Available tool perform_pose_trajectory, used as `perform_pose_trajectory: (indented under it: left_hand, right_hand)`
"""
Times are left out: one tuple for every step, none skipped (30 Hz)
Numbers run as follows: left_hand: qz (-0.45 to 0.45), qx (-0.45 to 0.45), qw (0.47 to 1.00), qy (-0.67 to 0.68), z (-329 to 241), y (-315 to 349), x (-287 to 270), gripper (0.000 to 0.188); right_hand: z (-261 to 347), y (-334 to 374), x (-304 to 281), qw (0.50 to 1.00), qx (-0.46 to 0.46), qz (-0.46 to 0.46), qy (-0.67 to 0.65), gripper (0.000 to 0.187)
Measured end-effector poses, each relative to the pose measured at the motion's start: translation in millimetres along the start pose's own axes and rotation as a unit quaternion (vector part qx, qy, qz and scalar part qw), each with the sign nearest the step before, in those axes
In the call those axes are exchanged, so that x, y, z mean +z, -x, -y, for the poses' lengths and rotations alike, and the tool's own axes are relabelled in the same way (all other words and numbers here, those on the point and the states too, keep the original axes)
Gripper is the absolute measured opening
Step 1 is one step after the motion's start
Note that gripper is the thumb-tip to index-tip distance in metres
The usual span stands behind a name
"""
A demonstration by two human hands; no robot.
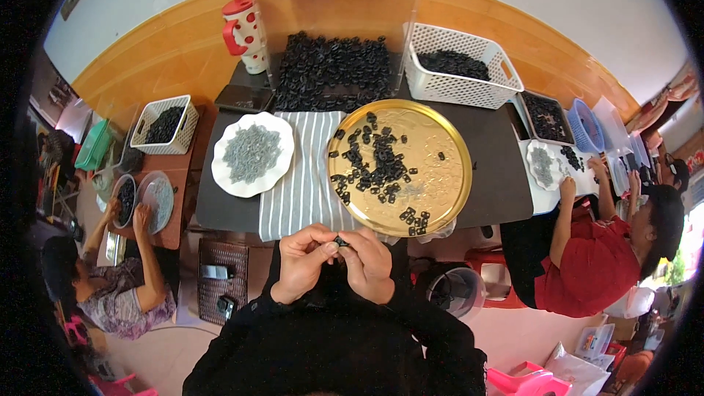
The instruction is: The person sorts and inspects small black rubber parts on a gold tray by hand.
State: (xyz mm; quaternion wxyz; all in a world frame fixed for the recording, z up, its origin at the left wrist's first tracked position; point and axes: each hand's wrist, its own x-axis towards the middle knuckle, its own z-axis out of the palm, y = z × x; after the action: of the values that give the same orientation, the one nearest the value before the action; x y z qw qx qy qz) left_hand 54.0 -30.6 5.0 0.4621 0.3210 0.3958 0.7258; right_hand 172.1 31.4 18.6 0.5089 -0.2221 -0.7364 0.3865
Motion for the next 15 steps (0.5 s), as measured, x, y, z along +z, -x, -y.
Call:
perform_pose_trajectory:
  left_hand:
    - [0.002,0.007,1.000,-0.002,-5.0,1.0,-2.3,0.019]
    - [0.015,-0.020,1.000,0.000,-7.5,0.3,-3.7,0.021]
    - [0.026,-0.046,0.999,0.000,-9.8,0.0,-6.2,0.024]
    - [0.028,-0.049,0.998,0.023,-10.7,0.6,-10.6,0.028]
    - [0.034,-0.045,0.998,0.025,-11.2,1.0,-14.4,0.028]
    - [0.015,-0.036,0.999,0.015,-7.3,-5.6,-15.7,0.028]
    - [-0.005,-0.024,1.000,0.008,-5.1,-11.3,-17.7,0.027]
    - [-0.017,-0.016,1.000,0.001,-6.2,-10.5,-21.6,0.027]
    - [-0.008,-0.017,1.000,0.002,-8.2,-9.5,-19.0,0.027]
    - [-0.005,-0.014,1.000,0.002,-12.0,-9.5,-19.2,0.026]
    - [0.003,-0.013,1.000,0.003,-13.4,-10.1,-18.5,0.025]
    - [0.004,-0.014,1.000,0.002,-14.5,-7.8,-19.1,0.025]
    - [-0.008,-0.014,1.000,0.006,-15.5,-5.0,-19.8,0.024]
    - [-0.019,-0.015,1.000,0.009,-15.1,-5.0,-20.6,0.022]
    - [-0.017,-0.016,1.000,0.009,-13.9,-4.8,-24.5,0.022]
  right_hand:
    - [2.0,-6.0,-5.9,1.000,-0.008,-0.001,-0.001,0.020]
    - [1.4,-13.0,-20.5,0.994,0.063,0.090,-0.017,0.021]
    - [0.1,-21.0,-35.4,0.974,0.133,0.179,-0.033,0.022]
    - [-3.4,-32.5,-49.0,0.958,0.199,0.203,-0.033,0.021]
    - [-10.3,-48.6,-63.0,0.964,0.199,0.178,-0.004,0.018]
    - [-12.9,-75.7,-84.5,0.961,0.232,0.148,-0.007,0.016]
    - [-19.4,-106.3,-102.5,0.960,0.264,0.079,-0.051,0.015]
    - [-23.8,-146.2,-115.6,0.990,0.104,0.062,0.074,0.021]
    - [-41.4,-180.1,-134.8,0.980,0.193,-0.010,-0.054,0.031]
    - [-33.2,-215.8,-140.0,0.982,0.177,-0.051,-0.029,0.039]
    - [-49.9,-246.6,-153.4,0.982,0.154,-0.079,-0.080,0.044]
    - [-57.3,-265.0,-158.4,0.975,0.179,-0.115,-0.065,0.039]
    - [-68.2,-264.9,-161.4,0.975,0.179,-0.116,-0.066,0.039]
    - [-80.0,-264.4,-163.6,0.973,0.204,-0.099,-0.041,0.037]
    - [-91.2,-264.3,-167.2,0.970,0.230,-0.082,-0.016,0.035]
